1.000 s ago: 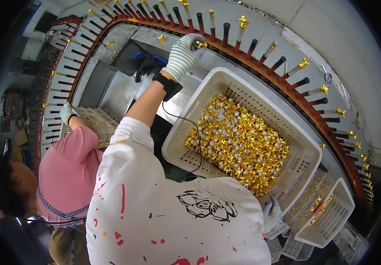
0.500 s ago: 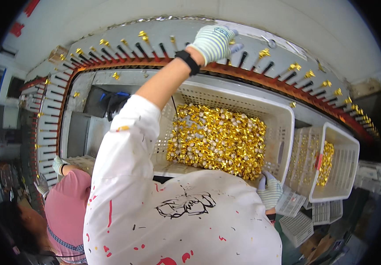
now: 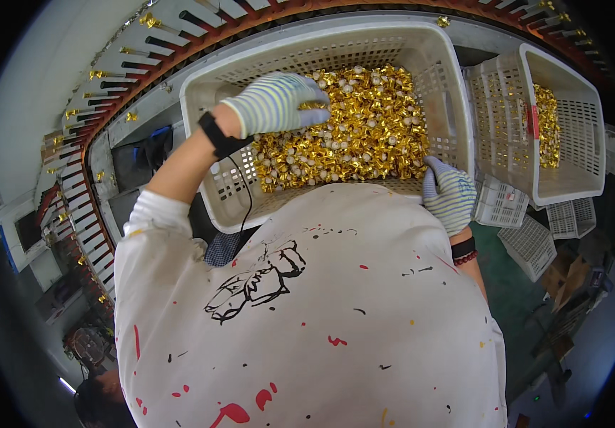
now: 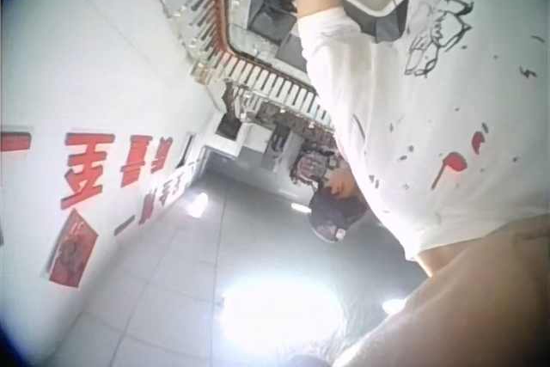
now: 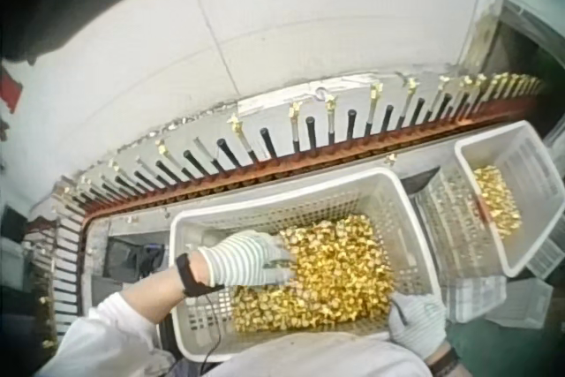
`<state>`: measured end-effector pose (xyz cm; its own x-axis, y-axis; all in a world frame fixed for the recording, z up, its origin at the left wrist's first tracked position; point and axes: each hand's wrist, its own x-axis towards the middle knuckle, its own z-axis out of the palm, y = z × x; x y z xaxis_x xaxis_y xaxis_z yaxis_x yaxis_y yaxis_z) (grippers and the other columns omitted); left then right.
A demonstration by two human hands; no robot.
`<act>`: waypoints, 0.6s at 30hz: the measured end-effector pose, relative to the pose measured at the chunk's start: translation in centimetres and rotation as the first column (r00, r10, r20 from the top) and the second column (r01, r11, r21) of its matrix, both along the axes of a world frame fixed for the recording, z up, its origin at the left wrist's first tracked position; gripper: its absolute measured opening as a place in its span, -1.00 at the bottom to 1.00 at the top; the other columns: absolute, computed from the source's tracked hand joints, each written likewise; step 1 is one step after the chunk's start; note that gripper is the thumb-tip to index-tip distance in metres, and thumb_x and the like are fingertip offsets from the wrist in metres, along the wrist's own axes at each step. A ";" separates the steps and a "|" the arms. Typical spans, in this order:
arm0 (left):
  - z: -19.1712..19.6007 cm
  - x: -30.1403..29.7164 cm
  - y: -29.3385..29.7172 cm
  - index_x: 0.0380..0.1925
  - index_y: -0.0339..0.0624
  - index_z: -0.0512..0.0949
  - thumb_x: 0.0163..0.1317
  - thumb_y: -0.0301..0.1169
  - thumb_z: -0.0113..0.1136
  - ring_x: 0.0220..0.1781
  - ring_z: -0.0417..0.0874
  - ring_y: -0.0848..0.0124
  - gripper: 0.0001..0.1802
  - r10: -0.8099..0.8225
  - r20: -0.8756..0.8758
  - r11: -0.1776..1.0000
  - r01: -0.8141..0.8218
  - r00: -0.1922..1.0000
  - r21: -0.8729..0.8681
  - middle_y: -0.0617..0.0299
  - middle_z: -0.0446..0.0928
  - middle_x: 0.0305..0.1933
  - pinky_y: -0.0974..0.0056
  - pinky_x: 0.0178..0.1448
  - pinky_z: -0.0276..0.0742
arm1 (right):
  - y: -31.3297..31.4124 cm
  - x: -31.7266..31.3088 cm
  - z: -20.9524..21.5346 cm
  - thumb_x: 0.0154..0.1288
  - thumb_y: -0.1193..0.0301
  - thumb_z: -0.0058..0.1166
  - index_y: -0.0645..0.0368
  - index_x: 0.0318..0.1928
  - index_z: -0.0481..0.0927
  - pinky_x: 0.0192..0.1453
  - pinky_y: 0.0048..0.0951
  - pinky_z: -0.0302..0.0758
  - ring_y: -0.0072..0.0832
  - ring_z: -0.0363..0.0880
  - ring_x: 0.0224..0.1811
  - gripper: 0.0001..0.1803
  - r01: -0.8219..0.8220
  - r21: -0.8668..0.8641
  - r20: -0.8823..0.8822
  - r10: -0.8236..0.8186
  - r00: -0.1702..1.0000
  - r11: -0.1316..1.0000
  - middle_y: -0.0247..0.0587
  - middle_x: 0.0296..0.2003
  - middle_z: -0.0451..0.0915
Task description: Placing small gold-colored parts onto a conveyor belt system in a manufacturing facility.
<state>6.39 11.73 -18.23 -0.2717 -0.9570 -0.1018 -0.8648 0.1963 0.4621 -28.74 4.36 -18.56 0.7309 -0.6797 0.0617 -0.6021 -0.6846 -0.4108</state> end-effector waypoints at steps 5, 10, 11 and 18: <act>-0.1 1.5 -8.0 -0.31 -0.14 0.64 0.22 -0.12 0.14 -0.20 0.63 0.09 -0.68 0.219 0.002 0.924 -0.207 0.976 -0.320 0.09 0.63 -0.27 0.05 -0.01 0.49 | -0.2 -1.0 -0.8 0.16 0.41 0.01 0.15 -0.17 0.63 -0.19 -0.10 0.44 -0.08 0.56 -0.38 -0.76 0.012 0.074 -0.040 -0.009 0.999 0.997 -0.01 -0.44 0.60; 5.2 8.3 -14.8 -0.16 -0.01 0.60 0.21 -0.21 0.12 -0.17 0.65 0.06 -0.75 0.620 0.309 0.725 -0.376 0.721 -0.577 0.08 0.64 -0.25 -0.01 -0.10 0.54 | 0.6 -0.8 0.8 0.19 0.44 0.00 0.15 -0.16 0.62 -0.22 -0.10 0.44 -0.11 0.57 -0.40 -0.77 0.004 0.032 -0.045 -0.003 0.999 0.999 -0.04 -0.48 0.60; 5.1 9.0 -15.4 -0.15 0.01 0.60 0.22 -0.22 0.09 -0.17 0.67 0.08 -0.75 0.592 0.402 0.805 -0.491 0.698 -0.334 0.09 0.65 -0.24 -0.01 -0.14 0.56 | 0.7 -0.8 0.8 0.19 0.44 0.00 0.15 -0.16 0.62 -0.22 -0.10 0.44 -0.11 0.57 -0.40 -0.77 -0.004 0.029 -0.039 0.005 0.999 1.000 -0.04 -0.48 0.60; 5.7 4.7 -8.4 -0.28 -0.14 0.57 0.18 -0.35 0.07 -0.57 0.66 0.21 -0.83 0.482 0.625 0.875 -0.305 0.614 -0.376 0.21 0.62 -0.56 0.14 -0.52 0.53 | -0.5 -1.0 0.0 0.19 0.40 0.02 0.15 -0.16 0.62 -0.22 -0.15 0.43 -0.17 0.57 -0.41 -0.77 -0.001 -0.006 0.023 0.001 1.000 1.000 -0.07 -0.48 0.59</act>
<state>11.10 3.37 -12.50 0.1993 -0.9725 0.1202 -0.9273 -0.2268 -0.2976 -29.77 3.90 -18.55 0.7298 -0.6786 0.0828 -0.5917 -0.6877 -0.4208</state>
